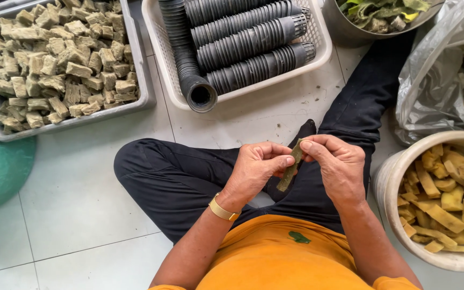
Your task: Preparing plant seedlings for hydroponic pots using rockwool and foam strips.
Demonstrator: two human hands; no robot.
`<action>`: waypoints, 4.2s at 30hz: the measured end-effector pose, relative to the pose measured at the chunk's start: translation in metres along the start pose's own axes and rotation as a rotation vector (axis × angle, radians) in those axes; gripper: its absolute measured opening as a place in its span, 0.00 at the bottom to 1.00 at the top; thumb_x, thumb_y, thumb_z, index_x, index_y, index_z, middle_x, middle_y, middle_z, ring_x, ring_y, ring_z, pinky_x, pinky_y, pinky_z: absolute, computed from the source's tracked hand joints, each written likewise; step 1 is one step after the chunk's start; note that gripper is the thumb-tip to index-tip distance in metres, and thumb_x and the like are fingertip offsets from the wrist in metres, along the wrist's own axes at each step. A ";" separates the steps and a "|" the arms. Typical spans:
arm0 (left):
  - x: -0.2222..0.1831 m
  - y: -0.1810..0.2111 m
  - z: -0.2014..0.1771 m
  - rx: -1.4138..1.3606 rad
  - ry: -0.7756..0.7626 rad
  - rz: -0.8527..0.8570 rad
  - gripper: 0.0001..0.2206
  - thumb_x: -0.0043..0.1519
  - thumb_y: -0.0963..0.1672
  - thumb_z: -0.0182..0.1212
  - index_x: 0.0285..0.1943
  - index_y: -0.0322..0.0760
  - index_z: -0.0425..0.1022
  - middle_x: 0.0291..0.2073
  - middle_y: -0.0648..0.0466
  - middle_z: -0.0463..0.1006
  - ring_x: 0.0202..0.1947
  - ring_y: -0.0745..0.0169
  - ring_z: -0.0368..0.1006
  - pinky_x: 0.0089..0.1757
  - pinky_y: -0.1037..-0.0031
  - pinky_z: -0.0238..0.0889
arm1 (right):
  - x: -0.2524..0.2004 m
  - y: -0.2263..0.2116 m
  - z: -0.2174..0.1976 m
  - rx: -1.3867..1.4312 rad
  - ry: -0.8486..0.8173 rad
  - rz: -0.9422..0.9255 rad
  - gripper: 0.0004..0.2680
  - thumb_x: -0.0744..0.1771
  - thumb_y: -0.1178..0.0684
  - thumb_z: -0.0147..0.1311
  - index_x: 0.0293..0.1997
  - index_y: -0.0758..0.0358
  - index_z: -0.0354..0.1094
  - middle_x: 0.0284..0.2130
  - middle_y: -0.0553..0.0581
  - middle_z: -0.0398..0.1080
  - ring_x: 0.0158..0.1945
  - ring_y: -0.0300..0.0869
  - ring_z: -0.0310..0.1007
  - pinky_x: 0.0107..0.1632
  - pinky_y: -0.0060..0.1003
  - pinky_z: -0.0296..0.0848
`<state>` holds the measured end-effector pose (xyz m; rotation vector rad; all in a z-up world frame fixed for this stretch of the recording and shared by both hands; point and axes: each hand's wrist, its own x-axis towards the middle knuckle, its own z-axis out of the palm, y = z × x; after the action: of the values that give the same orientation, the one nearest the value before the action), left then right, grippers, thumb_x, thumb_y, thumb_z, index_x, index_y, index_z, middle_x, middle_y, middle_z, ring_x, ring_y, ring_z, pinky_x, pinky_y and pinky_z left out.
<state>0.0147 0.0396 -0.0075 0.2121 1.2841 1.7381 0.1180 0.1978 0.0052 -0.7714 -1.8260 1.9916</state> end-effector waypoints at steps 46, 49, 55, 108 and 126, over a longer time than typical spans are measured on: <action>-0.001 -0.003 0.002 -0.058 0.026 -0.032 0.14 0.68 0.46 0.60 0.47 0.25 0.82 0.35 0.50 0.84 0.32 0.68 0.79 0.37 0.79 0.73 | 0.004 0.015 -0.008 0.313 -0.019 0.172 0.06 0.66 0.66 0.59 0.45 0.74 0.76 0.35 0.60 0.78 0.36 0.40 0.78 0.43 0.32 0.77; -0.001 -0.003 0.001 -0.203 0.011 -0.116 0.15 0.65 0.47 0.62 0.46 0.27 0.80 0.37 0.48 0.85 0.32 0.61 0.83 0.36 0.76 0.77 | 0.002 0.011 -0.006 0.211 -0.016 0.133 0.06 0.66 0.65 0.59 0.45 0.73 0.76 0.34 0.58 0.78 0.35 0.39 0.77 0.42 0.31 0.76; 0.001 -0.012 0.001 -0.160 0.063 -0.040 0.10 0.63 0.42 0.67 0.47 0.27 0.80 0.36 0.49 0.84 0.32 0.63 0.82 0.35 0.78 0.75 | -0.002 0.005 0.003 0.019 -0.005 0.020 0.06 0.66 0.65 0.60 0.45 0.72 0.77 0.34 0.55 0.78 0.35 0.35 0.74 0.41 0.28 0.74; 0.013 0.006 0.000 1.041 0.126 0.339 0.21 0.60 0.43 0.68 0.62 0.34 0.77 0.63 0.41 0.70 0.55 0.50 0.73 0.46 0.64 0.67 | -0.103 0.022 -0.302 -0.533 0.802 0.129 0.09 0.60 0.63 0.66 0.43 0.70 0.77 0.53 0.56 0.76 0.52 0.39 0.76 0.55 0.32 0.74; 0.043 -0.025 0.158 0.364 -0.480 0.144 0.22 0.60 0.43 0.68 0.62 0.26 0.72 0.54 0.47 0.77 0.52 0.61 0.76 0.52 0.73 0.71 | -0.105 -0.052 -0.146 -0.191 0.754 -0.181 0.08 0.62 0.67 0.60 0.44 0.73 0.76 0.46 0.57 0.76 0.46 0.37 0.74 0.52 0.29 0.73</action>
<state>0.1019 0.1766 0.0250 0.8942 1.2290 1.4338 0.2818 0.2615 0.0697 -1.1631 -1.5486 1.1767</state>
